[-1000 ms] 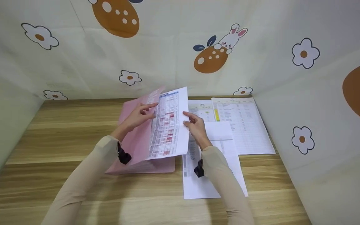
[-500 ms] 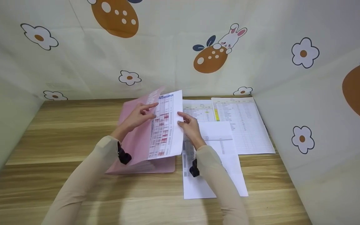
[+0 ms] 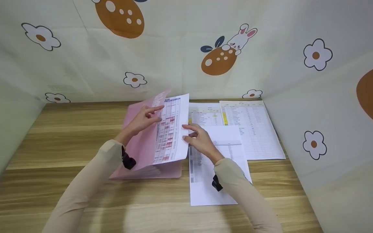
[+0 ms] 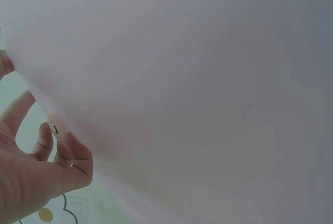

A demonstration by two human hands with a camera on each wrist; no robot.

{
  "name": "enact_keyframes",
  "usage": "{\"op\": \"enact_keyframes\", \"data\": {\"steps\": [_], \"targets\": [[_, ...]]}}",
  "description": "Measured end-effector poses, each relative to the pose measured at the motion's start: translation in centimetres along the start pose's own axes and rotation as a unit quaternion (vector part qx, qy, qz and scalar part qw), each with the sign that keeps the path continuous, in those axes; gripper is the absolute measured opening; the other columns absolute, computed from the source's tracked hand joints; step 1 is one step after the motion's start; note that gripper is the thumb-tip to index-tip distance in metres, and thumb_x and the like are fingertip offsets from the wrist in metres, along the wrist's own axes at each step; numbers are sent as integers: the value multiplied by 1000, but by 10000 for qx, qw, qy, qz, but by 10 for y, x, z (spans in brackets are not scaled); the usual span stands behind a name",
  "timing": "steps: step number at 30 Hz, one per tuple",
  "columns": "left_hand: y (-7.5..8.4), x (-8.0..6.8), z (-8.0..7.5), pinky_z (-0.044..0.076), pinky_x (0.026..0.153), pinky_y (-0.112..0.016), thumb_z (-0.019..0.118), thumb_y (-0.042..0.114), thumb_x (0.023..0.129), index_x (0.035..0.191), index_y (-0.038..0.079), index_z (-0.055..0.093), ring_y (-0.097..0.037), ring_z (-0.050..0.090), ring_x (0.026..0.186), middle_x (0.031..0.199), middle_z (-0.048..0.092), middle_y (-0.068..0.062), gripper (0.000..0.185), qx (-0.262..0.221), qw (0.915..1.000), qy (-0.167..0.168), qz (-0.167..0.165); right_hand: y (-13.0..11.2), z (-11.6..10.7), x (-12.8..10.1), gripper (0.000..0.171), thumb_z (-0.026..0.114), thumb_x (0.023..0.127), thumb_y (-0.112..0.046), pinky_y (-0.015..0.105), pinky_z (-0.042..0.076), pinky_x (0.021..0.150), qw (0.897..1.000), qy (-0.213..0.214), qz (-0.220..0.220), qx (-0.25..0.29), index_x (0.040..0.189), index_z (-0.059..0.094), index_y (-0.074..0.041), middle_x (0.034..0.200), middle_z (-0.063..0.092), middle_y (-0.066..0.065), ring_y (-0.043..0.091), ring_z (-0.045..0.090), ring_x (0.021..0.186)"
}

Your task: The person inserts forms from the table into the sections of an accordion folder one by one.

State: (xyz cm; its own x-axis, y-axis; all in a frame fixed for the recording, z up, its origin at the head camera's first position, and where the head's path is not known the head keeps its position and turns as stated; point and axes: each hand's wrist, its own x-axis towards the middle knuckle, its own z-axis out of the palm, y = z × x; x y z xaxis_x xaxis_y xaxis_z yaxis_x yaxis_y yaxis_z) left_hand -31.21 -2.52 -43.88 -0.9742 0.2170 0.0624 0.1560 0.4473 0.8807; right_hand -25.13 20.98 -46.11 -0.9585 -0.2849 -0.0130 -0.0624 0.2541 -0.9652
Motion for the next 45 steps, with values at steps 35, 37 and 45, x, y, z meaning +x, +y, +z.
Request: {"op": "enact_keyframes", "data": {"steps": [35,37,45], "targets": [[0,-1,1,33,67,-29,67,20,73,120,17,57,-22,39,85,93,39,-10,48,11,9997,19,257,-23,55,-8,44,56,76,10,25,46,66,9983,73,-361,456,119,46,12,118,46,23,23,53,81],[-1,-1,2,33,67,-28,67,21,72,120,17,57,-21,38,84,93,39,-10,48,40,9997,27,260,-33,58,-11,43,56,76,11,23,44,67,9982,95,-549,217,117,46,15,115,47,25,29,52,83],[0,-1,2,33,67,-28,67,20,72,120,17,57,-21,38,83,92,39,-10,49,93,9995,60,306,-45,66,-14,41,57,73,13,44,40,80,9897,134,-1285,-610,113,48,18,108,49,28,40,50,90]]}}
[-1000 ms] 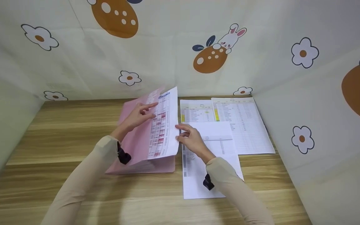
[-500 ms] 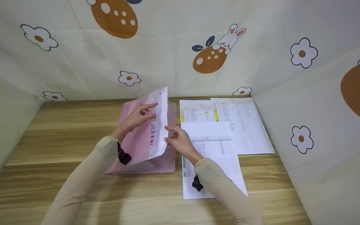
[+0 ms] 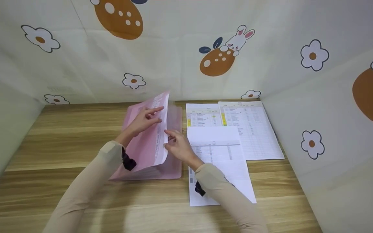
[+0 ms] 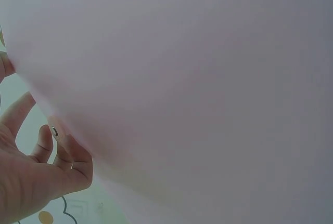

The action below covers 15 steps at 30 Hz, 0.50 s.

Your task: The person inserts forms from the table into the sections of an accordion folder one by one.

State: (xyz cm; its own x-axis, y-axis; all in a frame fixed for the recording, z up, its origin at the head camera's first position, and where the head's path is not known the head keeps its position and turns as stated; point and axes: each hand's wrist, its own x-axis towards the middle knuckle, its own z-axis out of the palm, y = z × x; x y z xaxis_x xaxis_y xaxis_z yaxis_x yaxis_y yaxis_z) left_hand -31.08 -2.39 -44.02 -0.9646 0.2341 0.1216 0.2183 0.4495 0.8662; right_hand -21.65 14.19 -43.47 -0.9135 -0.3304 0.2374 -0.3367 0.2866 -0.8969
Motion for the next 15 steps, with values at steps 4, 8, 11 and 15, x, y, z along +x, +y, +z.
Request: {"op": "enact_keyframes", "data": {"steps": [4,8,11,15], "targets": [[0,0,0,33,66,-28,67,20,72,119,17,58,-20,38,81,92,40,-10,49,57,10000,13,19,1,2,-1,42,58,73,13,47,39,80,9997,-122,-134,-137,114,47,18,112,48,30,40,50,93],[1,1,1,33,65,-27,66,21,72,119,18,58,-19,38,81,92,39,-10,48,67,10000,7,-54,5,5,0,45,56,74,12,39,44,75,9995,-282,136,-6,117,46,16,115,47,28,37,53,92],[1,1,2,32,65,-27,66,20,73,119,19,58,-18,37,80,92,39,-11,48,37,9999,-4,-121,7,6,1,46,55,75,12,35,44,76,9987,-366,307,161,119,44,16,119,45,27,36,52,94],[2,1,2,32,65,-27,66,20,73,119,19,58,-18,37,80,93,38,-11,47,18,9998,-24,-202,10,8,2,46,53,75,12,33,43,78,9978,-401,406,352,120,42,16,121,44,27,36,51,96]]}}
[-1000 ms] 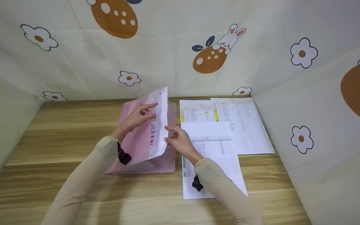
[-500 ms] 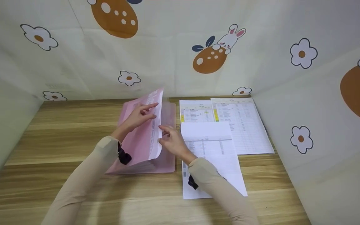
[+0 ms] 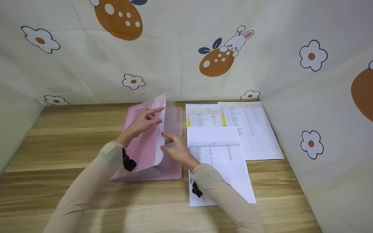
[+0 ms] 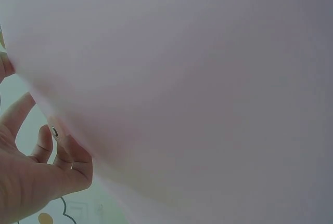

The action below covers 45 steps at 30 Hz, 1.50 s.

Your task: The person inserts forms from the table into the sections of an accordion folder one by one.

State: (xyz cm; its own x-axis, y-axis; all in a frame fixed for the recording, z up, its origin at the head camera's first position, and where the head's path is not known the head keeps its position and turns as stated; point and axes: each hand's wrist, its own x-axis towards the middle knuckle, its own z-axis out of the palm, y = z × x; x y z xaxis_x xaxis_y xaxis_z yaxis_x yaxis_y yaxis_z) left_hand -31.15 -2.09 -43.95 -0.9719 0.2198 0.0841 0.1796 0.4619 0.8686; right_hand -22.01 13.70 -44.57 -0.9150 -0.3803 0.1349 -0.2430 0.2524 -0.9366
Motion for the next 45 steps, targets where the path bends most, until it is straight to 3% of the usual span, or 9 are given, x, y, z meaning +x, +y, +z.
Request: {"op": "enact_keyframes", "data": {"steps": [10,19,23,28,33,39,45], "targets": [[0,0,1,32,64,-28,67,20,73,120,19,57,-19,37,81,95,38,-13,48,-84,10000,-13,-37,3,2,1,47,52,74,13,30,44,76,9996,138,140,223,120,41,18,121,42,29,43,49,97],[-1,0,2,32,64,-28,66,18,74,119,17,58,-21,37,82,93,38,-12,47,-146,9999,-9,-22,5,5,3,48,50,74,14,30,44,76,9993,166,229,260,120,41,18,121,43,29,38,52,96],[-1,0,2,32,64,-28,67,19,73,119,18,58,-21,38,82,93,37,-12,47,-155,9999,4,-13,6,4,2,46,51,74,13,35,43,79,9996,156,199,104,118,43,18,118,45,29,40,50,97],[-1,-1,1,33,66,-28,66,20,74,120,18,57,-22,38,84,94,39,-12,47,-79,9999,-51,66,2,1,1,40,55,76,7,46,32,89,9992,156,218,-292,114,49,15,116,48,27,37,45,105],[0,-2,0,34,68,-30,66,20,75,121,18,57,-22,39,87,96,39,-12,46,-56,9999,-94,93,-1,-8,1,34,57,78,4,50,29,90,9977,406,309,-444,111,54,12,122,45,25,35,38,114],[-1,-2,0,34,68,-30,66,19,75,121,18,56,-22,39,86,95,39,-12,47,-78,9999,-103,108,3,-25,2,35,55,76,8,47,34,87,9954,874,254,-283,111,54,12,120,46,24,34,43,109],[-2,-1,0,33,67,-30,66,20,75,121,18,56,-24,38,87,95,38,-14,47,-98,9998,-130,137,20,-47,5,38,58,78,3,40,36,87,9911,1197,584,-75,115,52,8,118,49,20,33,44,108]]}}
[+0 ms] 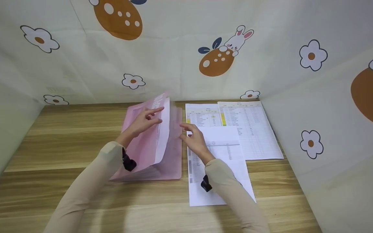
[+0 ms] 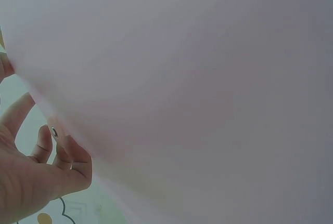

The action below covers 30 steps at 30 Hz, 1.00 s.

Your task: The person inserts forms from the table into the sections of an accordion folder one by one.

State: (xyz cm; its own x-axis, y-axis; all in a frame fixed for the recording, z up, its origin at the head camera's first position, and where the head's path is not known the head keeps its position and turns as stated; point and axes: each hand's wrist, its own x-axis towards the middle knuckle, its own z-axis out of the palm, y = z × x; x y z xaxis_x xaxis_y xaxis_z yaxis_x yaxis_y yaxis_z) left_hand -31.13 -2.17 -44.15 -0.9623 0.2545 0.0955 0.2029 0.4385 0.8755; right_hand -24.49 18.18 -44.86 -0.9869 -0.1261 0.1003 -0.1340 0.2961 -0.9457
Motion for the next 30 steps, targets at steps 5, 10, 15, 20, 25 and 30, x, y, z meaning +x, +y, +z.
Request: {"op": "enact_keyframes", "data": {"steps": [5,10,15,20,25,30], "targets": [[0,0,0,32,67,-30,66,20,75,121,19,56,-24,37,87,95,37,-13,47,-68,10000,-13,-21,27,-15,11,41,59,80,-4,34,36,88,9994,148,281,-116,120,51,1,120,48,15,26,45,108],[0,0,-1,32,67,-30,66,19,75,121,19,56,-24,37,86,94,37,-12,47,-86,10000,15,-38,34,-28,11,45,59,80,-6,35,34,89,9986,254,457,-60,123,48,1,122,47,13,25,44,109],[0,0,-1,33,67,-30,66,20,75,120,22,57,-22,38,86,94,37,-11,46,-87,9998,42,-154,42,-41,11,47,58,81,-7,35,32,90,9972,308,677,52,126,44,0,127,43,12,25,42,111],[0,0,-1,32,67,-30,66,21,75,121,22,56,-22,37,85,94,37,-11,47,-84,9998,27,-201,50,-52,11,47,57,83,-8,34,33,90,9949,393,926,-62,127,43,-2,129,40,12,24,40,112],[0,0,-1,32,67,-30,66,21,75,121,22,56,-21,37,85,94,37,-10,47,-77,9997,21,-233,57,-61,10,49,57,83,-8,35,33,89,9928,448,1107,-89,129,41,-1,131,38,15,25,39,114],[0,1,0,32,67,-30,66,21,75,121,23,56,-20,37,85,93,36,-9,47,-80,9996,41,-261,66,-70,8,52,57,82,-9,36,33,89,9915,525,1187,-109,130,39,-1,132,36,17,28,37,114]]}}
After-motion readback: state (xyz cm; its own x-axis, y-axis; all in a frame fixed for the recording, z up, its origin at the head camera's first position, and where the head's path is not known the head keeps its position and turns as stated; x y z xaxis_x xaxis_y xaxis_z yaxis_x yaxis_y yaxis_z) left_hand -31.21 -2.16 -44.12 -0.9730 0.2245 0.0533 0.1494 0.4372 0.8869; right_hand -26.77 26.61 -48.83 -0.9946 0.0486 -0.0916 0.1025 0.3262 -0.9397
